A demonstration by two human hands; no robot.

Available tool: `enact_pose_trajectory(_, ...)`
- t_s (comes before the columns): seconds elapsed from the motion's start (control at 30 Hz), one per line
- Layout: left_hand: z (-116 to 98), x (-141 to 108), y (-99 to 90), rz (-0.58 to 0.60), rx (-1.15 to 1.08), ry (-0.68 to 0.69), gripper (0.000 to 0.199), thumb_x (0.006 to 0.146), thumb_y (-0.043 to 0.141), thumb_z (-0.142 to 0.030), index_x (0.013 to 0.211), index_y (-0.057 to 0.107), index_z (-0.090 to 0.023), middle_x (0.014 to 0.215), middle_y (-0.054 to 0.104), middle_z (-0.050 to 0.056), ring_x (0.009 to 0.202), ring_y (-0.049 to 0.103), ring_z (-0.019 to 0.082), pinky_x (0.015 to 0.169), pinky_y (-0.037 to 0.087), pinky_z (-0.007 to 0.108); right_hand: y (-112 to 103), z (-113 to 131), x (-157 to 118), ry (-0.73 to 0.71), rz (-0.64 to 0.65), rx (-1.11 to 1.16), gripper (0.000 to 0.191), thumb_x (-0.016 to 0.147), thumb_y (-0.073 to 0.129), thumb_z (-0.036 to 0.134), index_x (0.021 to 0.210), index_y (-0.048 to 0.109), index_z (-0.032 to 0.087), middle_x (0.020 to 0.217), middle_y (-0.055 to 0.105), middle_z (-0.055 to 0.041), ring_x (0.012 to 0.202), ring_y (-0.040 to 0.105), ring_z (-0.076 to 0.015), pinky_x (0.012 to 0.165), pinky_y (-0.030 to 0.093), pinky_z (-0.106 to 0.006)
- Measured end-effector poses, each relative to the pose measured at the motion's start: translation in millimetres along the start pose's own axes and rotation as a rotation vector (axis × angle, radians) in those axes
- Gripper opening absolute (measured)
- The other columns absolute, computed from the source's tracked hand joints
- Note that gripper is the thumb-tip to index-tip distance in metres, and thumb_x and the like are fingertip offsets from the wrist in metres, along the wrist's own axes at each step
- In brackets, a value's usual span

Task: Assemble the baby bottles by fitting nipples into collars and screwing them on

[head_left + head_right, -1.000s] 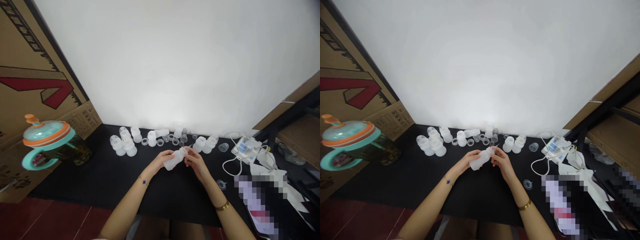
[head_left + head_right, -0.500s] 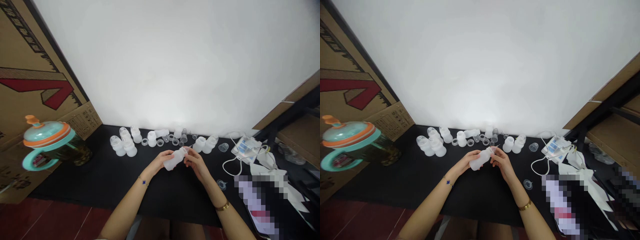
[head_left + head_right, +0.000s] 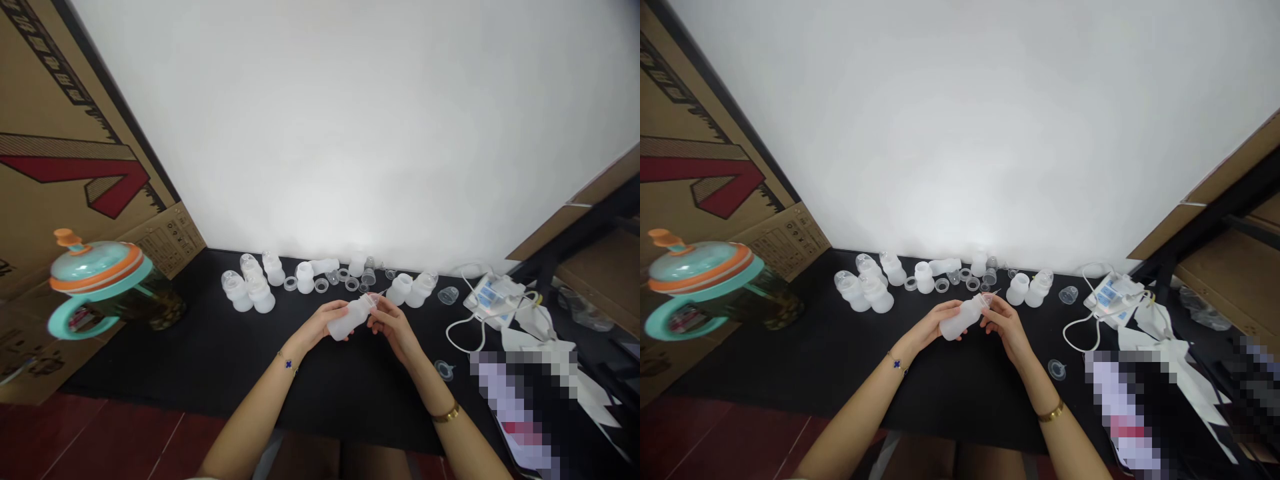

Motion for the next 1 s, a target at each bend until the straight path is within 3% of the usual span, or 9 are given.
enact_pose_trajectory(1.0,-3.7,-1.5,0.2,-0.011,0.052,0.017,0.054,0.071,0.083,-0.045,0.112,0.066,-0.014,0.097,0.071,0.011,0.075,0.071,0.023,0.061,0.057,0.031,-1.9,-2.5,1.5,0.009,-0.01,0.012,0.042,0.073,0.084,0.036,0.111,0.075,0.021,0.094,0.068,-0.0045,0.062,0.06,-0.0128,0.049,0.046,-0.023)
Point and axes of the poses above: each hand's wrist, its own x-axis towards the middle knuckle, its own y-axis out of the palm, z = x × y, the point moved 9 cm from there along x, towards the middle knuckle
